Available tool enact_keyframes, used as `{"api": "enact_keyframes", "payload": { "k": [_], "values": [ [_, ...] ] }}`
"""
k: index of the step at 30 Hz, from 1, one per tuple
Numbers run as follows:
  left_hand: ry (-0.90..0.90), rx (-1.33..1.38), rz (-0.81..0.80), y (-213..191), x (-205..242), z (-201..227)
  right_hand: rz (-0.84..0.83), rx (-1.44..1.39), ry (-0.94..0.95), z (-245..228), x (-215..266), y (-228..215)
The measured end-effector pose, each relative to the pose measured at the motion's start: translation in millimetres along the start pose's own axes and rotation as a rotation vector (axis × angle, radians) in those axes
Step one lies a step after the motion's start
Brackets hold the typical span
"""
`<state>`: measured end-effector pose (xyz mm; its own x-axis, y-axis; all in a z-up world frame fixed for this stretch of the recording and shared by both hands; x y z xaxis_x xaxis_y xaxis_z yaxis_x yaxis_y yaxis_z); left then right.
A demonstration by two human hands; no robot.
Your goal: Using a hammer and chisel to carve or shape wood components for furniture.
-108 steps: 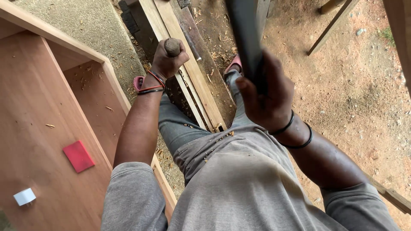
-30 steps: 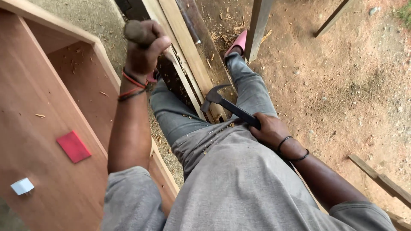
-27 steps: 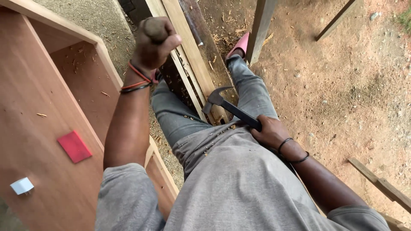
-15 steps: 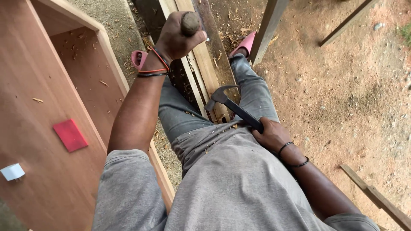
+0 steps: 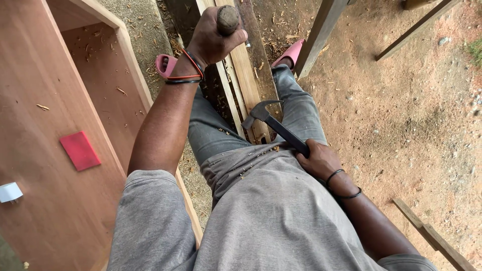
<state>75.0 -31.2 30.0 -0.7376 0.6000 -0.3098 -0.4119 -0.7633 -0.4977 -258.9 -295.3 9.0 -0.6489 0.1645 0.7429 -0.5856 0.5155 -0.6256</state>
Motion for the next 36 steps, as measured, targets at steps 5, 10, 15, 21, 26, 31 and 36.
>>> {"api": "enact_keyframes", "payload": {
  "k": [5, 10, 15, 21, 26, 31, 36],
  "values": [
    [0.008, 0.041, 0.022, -1.9, 3.5, -6.4, 0.007, -0.001, 0.014, -4.8, 2.1, -3.4],
    [0.021, 0.044, 0.042, -6.1, 2.3, -4.9, 0.034, -0.011, -0.046, -3.9, 5.1, -4.5],
    [-0.009, 0.044, 0.087, -5.7, 4.2, -10.9, 0.033, -0.125, -0.101, -6.5, 4.9, -12.6],
    [-0.03, 0.085, 0.069, -4.7, 3.1, -12.2, 0.371, -0.368, -0.397, -62.2, 22.4, -95.2],
    [-0.091, 0.083, 0.047, -3.5, 0.2, -12.8, 0.599, -0.622, -0.791, -140.6, 64.1, -162.9],
    [-0.097, 0.077, 0.036, 7.2, 7.8, -42.5, 0.481, -0.51, -0.584, -169.3, 33.9, -152.8],
    [-0.046, -0.127, 0.019, 1.3, 7.9, -14.0, 0.362, -0.226, -0.483, -155.6, 19.5, -142.5]
  ]
}}
Point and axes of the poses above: each hand's wrist, its own x-axis away from the middle knuckle, its own y-axis out of the palm, z = x × y, the point moved 5 cm from there along -x, towards the middle knuckle, and after that the axes turned 12 degrees about -x, right-handed, at the moved point
